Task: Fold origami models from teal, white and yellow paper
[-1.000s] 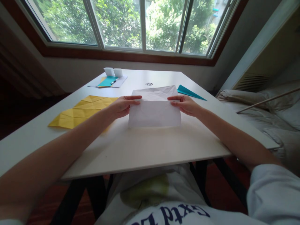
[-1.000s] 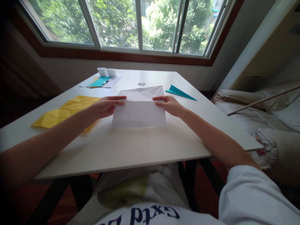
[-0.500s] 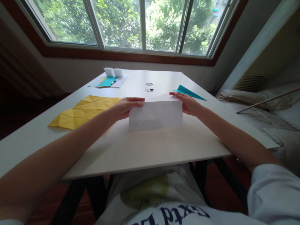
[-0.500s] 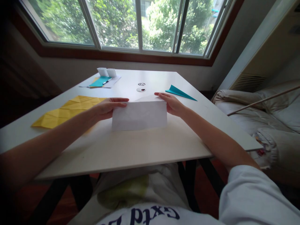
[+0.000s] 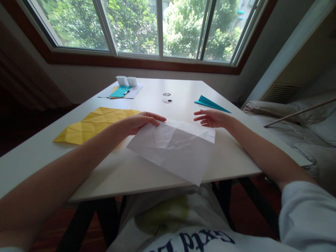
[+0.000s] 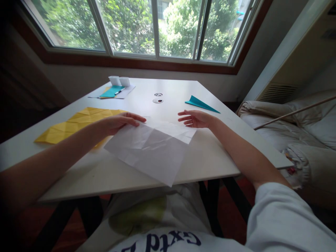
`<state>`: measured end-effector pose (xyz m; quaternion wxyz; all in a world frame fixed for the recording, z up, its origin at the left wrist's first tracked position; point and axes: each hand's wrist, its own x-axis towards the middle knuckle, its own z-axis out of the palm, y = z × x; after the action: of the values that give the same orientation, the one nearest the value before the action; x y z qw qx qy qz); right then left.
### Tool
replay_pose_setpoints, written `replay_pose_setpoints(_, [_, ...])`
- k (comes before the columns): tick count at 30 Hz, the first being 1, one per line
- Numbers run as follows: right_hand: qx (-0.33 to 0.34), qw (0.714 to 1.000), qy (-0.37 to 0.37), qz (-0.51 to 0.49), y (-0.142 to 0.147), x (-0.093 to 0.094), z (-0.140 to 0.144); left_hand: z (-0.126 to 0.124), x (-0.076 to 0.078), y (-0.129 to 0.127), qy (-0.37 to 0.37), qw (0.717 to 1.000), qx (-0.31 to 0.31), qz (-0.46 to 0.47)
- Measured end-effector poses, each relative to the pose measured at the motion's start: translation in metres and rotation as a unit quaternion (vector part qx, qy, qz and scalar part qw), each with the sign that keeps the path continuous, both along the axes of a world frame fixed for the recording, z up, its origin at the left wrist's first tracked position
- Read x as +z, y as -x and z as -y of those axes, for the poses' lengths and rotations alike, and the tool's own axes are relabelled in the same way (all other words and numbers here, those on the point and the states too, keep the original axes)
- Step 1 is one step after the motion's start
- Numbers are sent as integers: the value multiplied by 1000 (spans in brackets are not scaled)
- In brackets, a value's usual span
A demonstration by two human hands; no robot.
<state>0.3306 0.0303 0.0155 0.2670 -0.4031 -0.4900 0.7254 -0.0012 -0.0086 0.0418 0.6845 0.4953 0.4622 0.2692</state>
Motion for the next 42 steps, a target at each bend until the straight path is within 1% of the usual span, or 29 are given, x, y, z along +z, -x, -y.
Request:
replay_pose_setpoints(3, [65,997,3,-37,5,-1,7,4,2,-1,5,999,-38,-24])
replay_pose_setpoints(6, [121,992,-6,-43,12,-2,13,6,2,-2,10,996,-71,-45])
replay_pose_setpoints(10, [159,987,-10,-29,17,-4,16,5,1,-1,12,994,-93,-60])
replay_pose_setpoints(14, [161,986,-14,-43,20,-4,17,3,-2,1,14,993,-103,-59])
replay_pose_setpoints(18, [168,985,-12,-28,23,-3,19,2,-3,1,13,993,-87,-73])
replay_pose_setpoints(22, [175,984,1,-15,27,-3,20,4,-1,-1,8,997,-53,-64])
replay_pose_setpoints(24, [177,984,-3,-3,28,-2,20,6,0,-3,-5,997,-28,-68])
replay_pose_setpoints(26, [175,984,-14,9,28,0,21,7,1,-4,-14,997,-19,-74])
replay_pose_setpoints(32, [147,987,-52,34,29,3,23,4,0,0,-2,996,-69,-47])
replay_pose_setpoints(36, [129,987,-89,25,32,4,25,3,-2,3,-8,996,-79,-37])
replay_pose_setpoints(38, [126,988,-91,15,35,6,29,3,-3,2,-6,996,-76,-41])
replay_pose_setpoints(42, [140,988,-69,17,43,8,37,3,-2,1,-4,996,-67,-50])
